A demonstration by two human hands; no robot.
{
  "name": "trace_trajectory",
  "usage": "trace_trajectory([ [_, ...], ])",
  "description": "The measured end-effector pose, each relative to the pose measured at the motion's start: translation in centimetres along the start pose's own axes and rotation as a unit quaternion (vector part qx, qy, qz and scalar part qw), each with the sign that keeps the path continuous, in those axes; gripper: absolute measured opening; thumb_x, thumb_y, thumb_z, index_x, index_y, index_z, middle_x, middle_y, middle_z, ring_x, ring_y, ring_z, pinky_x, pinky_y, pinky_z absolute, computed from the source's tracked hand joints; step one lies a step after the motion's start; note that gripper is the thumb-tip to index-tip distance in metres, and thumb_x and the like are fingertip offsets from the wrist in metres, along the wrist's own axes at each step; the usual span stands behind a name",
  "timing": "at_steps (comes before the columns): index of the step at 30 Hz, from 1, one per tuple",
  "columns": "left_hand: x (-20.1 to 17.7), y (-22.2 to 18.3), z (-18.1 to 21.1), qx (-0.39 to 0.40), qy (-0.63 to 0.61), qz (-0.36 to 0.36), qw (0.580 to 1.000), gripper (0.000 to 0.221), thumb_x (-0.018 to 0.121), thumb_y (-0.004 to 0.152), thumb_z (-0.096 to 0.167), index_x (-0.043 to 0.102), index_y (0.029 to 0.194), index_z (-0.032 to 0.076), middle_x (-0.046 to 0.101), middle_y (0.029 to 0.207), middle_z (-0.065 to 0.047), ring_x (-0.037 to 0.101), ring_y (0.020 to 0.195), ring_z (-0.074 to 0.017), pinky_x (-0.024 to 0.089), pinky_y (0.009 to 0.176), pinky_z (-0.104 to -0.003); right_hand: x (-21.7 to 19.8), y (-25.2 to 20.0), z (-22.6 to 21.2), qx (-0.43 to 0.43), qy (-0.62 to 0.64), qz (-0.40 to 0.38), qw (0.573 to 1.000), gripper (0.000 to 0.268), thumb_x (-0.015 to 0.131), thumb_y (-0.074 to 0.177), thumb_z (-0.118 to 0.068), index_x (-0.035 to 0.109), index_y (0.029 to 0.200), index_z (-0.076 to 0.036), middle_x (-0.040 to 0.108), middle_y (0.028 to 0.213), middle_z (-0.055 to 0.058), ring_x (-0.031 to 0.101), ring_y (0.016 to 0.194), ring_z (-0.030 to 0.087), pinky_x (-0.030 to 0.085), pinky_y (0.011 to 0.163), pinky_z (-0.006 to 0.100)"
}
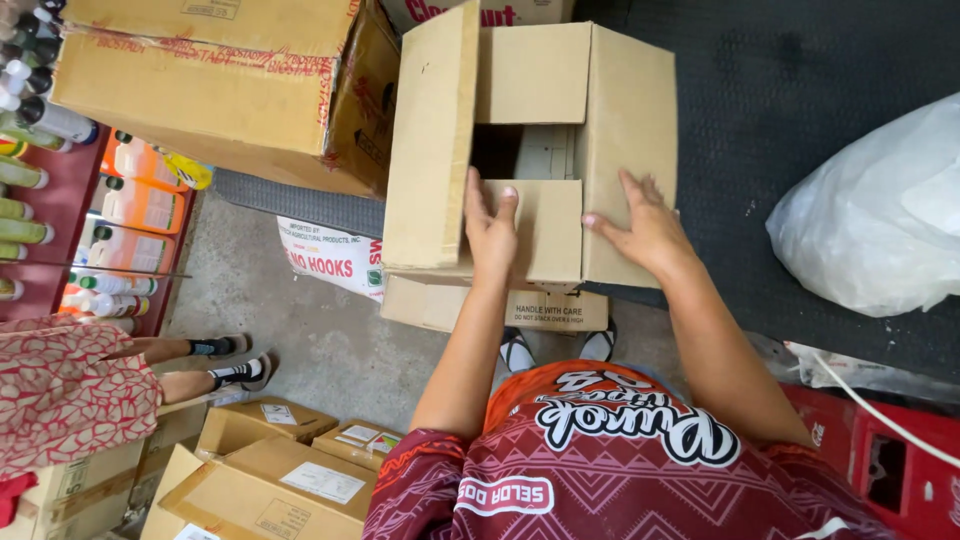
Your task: Scooping white powder from a large sack into smaller plastic bags, weighing them, and packing them into a cardboard box.
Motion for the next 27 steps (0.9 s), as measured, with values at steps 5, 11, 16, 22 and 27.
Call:
trace_trajectory([
  [5, -6.0, 0.3, 7.7, 0.256, 0.215, 0.077, 0.939, 0.082, 0.065, 0.104, 0.033, 0.019, 0.168, 0.009, 0.012, 0.176, -0.018, 0.012, 0.164, -0.0377, 0.012, 0.133, -0.054, 0.3, 0.8, -3.6, -0.009, -0.015, 0.014, 1.0, 0.113, 0.079, 0.082, -0.051, 0.011, 0.164, -0.013, 0.0, 0.167, 0.028, -0.001, 0.155, 0.042, 0.01, 0.12, 0.066],
  [11, -16.4, 4.6, 6.8, 0.209, 0.566, 0.157, 0.782, 0.083, 0.06, 0.104, 0.044, 0.019, 0.167, 0.009, 0.005, 0.173, -0.016, -0.004, 0.158, -0.0448, -0.005, 0.123, -0.069, 2.1, 1.3, -0.9, -0.032, 0.028, 0.034, 0.999, 0.094, 0.067, 0.093, -0.03, 0.012, 0.168, -0.019, -0.003, 0.172, 0.026, -0.006, 0.159, 0.041, 0.007, 0.121, 0.068],
  [16, -18.9, 4.6, 4.3, 0.145, 0.643, 0.105, 0.745, 0.075, 0.055, 0.105, 0.039, 0.026, 0.166, 0.007, 0.016, 0.174, -0.014, 0.0, 0.159, -0.0436, -0.006, 0.121, -0.069, 2.2, 0.5, -0.5, -0.061, 0.04, 0.055, 0.996, 0.095, 0.066, 0.09, -0.028, 0.01, 0.166, -0.018, -0.003, 0.168, 0.027, -0.004, 0.156, 0.043, 0.014, 0.122, 0.063],
  [22, -16.1, 5.0, 8.1, 0.172, 0.639, 0.08, 0.745, 0.067, 0.056, 0.1, 0.038, 0.043, 0.157, 0.005, 0.024, 0.17, -0.014, 0.001, 0.156, -0.0451, -0.01, 0.116, -0.073, 0.8, -0.1, -5.7, -0.144, -0.119, 0.106, 0.977, 0.073, 0.061, 0.096, -0.044, 0.039, 0.154, -0.006, 0.006, 0.167, 0.029, -0.004, 0.155, 0.044, -0.004, 0.114, 0.073],
  [27, -15.2, 5.7, 9.3, 0.118, 0.601, 0.028, 0.79, 0.048, 0.047, 0.103, 0.038, 0.062, 0.14, 0.011, 0.035, 0.164, -0.01, 0.002, 0.156, -0.0428, -0.013, 0.113, -0.075, 1.9, 2.6, -7.2, -0.146, -0.153, -0.032, 0.977, 0.052, 0.046, 0.109, -0.046, 0.059, 0.142, -0.009, 0.062, 0.134, 0.021, 0.05, 0.138, 0.033, -0.006, 0.121, 0.073],
])
Point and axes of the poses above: each hand's wrist, its own y-axis towards the middle knuckle, its own x-axis out of the palm, z = x × y, the point moved 6 cm from there along y, towards the middle knuckle
